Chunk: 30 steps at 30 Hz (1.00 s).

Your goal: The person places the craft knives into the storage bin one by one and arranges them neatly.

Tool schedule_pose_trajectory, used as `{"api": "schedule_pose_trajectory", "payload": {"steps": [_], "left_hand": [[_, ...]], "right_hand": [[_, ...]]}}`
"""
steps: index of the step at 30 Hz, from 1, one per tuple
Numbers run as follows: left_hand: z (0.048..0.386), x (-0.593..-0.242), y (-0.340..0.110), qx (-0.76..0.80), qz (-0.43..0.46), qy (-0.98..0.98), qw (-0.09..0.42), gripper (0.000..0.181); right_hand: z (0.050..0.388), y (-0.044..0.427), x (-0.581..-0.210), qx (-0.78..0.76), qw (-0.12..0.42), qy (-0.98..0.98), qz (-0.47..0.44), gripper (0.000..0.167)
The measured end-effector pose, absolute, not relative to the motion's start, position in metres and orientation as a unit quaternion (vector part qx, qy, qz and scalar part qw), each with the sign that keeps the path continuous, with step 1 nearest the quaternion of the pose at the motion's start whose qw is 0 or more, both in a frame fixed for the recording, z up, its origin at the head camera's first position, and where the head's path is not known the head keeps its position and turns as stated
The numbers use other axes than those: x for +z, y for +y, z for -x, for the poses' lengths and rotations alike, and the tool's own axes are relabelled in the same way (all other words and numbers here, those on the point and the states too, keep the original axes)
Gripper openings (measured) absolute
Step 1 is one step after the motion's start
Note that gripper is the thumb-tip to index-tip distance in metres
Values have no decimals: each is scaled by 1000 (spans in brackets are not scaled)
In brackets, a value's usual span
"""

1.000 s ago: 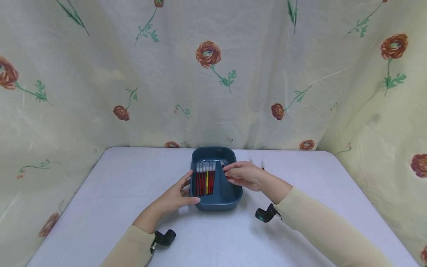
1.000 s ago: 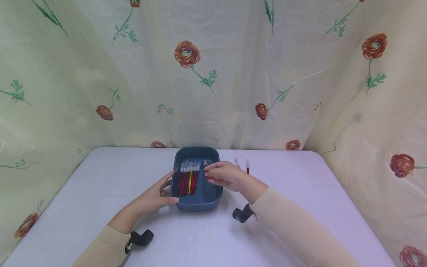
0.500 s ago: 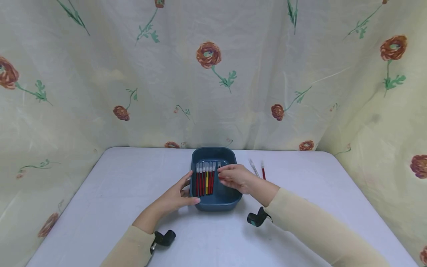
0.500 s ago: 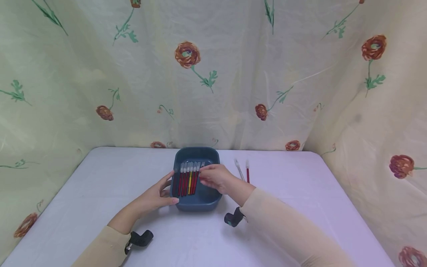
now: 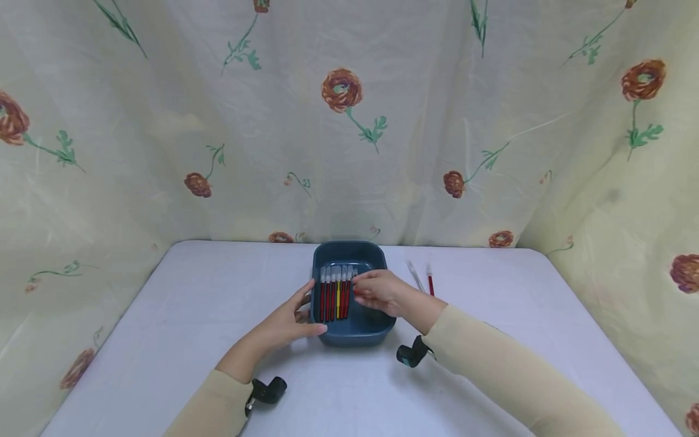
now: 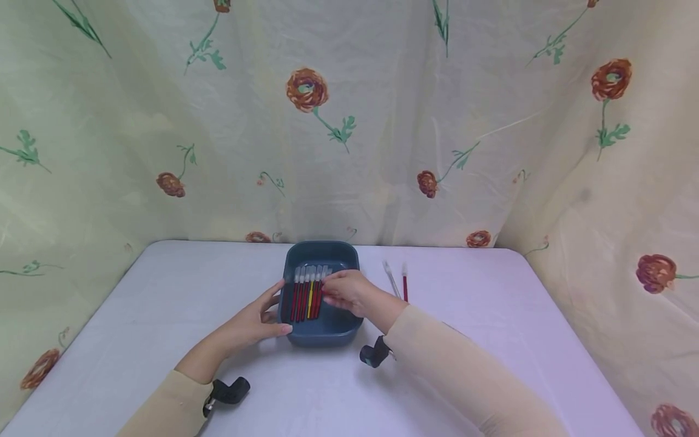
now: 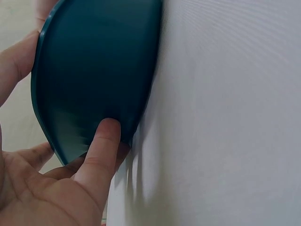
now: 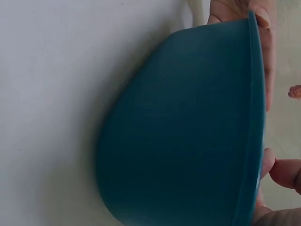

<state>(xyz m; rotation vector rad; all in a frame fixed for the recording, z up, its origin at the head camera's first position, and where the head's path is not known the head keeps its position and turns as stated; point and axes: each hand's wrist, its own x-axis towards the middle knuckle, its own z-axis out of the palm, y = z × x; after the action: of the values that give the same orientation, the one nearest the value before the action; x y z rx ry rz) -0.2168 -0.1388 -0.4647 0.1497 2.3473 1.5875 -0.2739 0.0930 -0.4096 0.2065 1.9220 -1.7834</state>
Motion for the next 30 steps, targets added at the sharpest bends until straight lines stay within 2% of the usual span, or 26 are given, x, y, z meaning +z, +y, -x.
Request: {"api": "schedule_pose_trajectory", "payload": {"steps": [30], "left_hand": [[216,-464,-139,561,-61,812,149,108]], "right_hand": [[274,94,-407,-636,257,722,-94,31]]}}
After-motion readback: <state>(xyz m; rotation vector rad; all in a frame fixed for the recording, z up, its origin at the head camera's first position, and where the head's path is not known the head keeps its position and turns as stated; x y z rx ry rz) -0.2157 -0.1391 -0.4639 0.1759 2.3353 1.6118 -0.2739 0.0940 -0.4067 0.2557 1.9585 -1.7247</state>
